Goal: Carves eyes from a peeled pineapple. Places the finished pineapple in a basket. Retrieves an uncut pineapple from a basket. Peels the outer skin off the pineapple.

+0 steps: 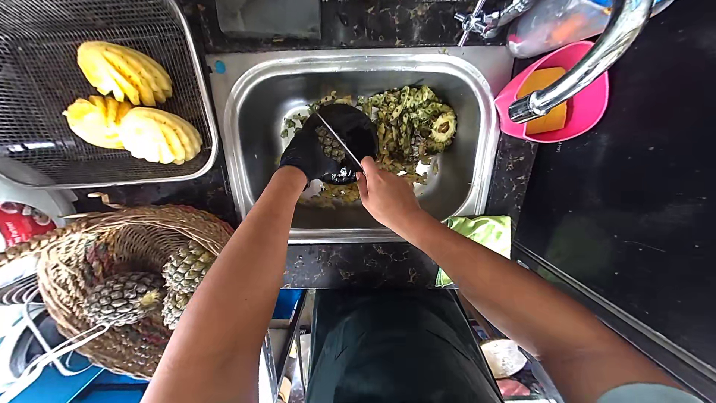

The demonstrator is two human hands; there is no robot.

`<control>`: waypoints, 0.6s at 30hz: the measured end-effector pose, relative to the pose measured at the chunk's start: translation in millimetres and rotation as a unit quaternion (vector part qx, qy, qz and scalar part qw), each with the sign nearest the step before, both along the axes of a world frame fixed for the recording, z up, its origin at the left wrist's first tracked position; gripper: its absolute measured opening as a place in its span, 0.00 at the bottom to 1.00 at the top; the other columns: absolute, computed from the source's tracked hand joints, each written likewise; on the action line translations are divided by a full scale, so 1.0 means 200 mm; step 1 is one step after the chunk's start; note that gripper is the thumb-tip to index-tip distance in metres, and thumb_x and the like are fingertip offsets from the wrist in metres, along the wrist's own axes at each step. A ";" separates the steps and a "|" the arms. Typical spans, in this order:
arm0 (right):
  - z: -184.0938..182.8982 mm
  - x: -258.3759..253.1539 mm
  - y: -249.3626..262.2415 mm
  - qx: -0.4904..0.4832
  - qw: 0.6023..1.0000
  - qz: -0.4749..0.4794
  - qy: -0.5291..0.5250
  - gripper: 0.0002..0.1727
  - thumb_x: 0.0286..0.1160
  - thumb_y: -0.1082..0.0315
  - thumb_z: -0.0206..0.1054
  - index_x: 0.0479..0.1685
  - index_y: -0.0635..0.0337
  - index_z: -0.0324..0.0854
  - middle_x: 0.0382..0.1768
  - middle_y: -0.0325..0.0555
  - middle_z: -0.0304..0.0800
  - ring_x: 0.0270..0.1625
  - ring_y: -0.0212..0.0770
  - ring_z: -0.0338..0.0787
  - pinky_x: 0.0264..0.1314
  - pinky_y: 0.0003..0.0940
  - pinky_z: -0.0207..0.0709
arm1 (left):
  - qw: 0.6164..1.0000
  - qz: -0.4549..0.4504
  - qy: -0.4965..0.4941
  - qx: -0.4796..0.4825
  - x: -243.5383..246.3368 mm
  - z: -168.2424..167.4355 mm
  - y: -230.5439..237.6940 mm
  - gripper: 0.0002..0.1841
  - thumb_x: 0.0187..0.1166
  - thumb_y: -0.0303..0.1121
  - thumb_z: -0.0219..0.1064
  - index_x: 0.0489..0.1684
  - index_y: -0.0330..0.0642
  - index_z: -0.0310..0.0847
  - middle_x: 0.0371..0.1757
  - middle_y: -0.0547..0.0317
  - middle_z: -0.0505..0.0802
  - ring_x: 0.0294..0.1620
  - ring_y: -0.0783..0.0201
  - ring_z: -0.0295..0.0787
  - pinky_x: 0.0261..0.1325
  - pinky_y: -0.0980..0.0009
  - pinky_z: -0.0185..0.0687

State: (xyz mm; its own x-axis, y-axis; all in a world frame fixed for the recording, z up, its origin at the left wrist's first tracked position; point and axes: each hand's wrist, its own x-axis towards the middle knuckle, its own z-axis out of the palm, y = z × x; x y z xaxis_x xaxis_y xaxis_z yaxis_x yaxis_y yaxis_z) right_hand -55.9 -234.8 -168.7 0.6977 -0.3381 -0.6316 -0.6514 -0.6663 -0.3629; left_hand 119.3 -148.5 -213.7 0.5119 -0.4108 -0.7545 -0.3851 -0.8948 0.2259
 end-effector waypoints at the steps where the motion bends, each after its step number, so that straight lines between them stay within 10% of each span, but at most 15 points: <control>1: -0.01 0.00 0.00 0.004 1.000 0.002 0.007 0.17 0.95 0.50 0.45 0.61 0.50 0.71 0.29 0.46 0.87 0.36 0.54 0.94 0.32 0.52 0.84 | 1.000 -0.006 0.002 0.012 0.00 0.02 -0.02 0.69 0.34 0.51 0.93 0.90 0.49 0.53 0.76 0.38 0.79 0.76 0.41 0.78 0.74 0.40 0.76; 9: -0.02 -0.01 0.05 -0.042 0.999 0.029 0.005 0.15 0.94 0.53 0.46 0.60 0.52 0.72 0.28 0.46 0.87 0.34 0.52 0.94 0.30 0.48 0.84 | 0.999 -0.022 -0.003 0.027 -0.02 0.05 -0.03 0.67 0.37 0.56 0.91 0.86 0.35 0.57 0.76 0.32 0.78 0.79 0.40 0.75 0.80 0.43 0.70; 18: -0.01 0.05 0.05 -0.024 0.999 0.023 0.032 0.15 0.94 0.55 0.49 0.64 0.52 0.70 0.28 0.47 0.87 0.32 0.54 0.93 0.28 0.51 0.84 | 1.000 -0.017 -0.006 -0.011 0.00 -0.01 0.00 0.71 0.28 0.61 0.92 0.87 0.45 0.59 0.77 0.37 0.79 0.78 0.41 0.76 0.78 0.41 0.73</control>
State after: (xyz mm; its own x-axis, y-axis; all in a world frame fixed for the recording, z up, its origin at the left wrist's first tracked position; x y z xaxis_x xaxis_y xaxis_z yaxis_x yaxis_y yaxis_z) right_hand -44.9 -224.8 -170.4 0.6721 -0.3379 -0.6589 -0.6404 -0.7120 -0.2881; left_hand 119.3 -147.9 -216.7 0.5066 -0.4451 -0.7384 -0.4178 -0.8759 0.2414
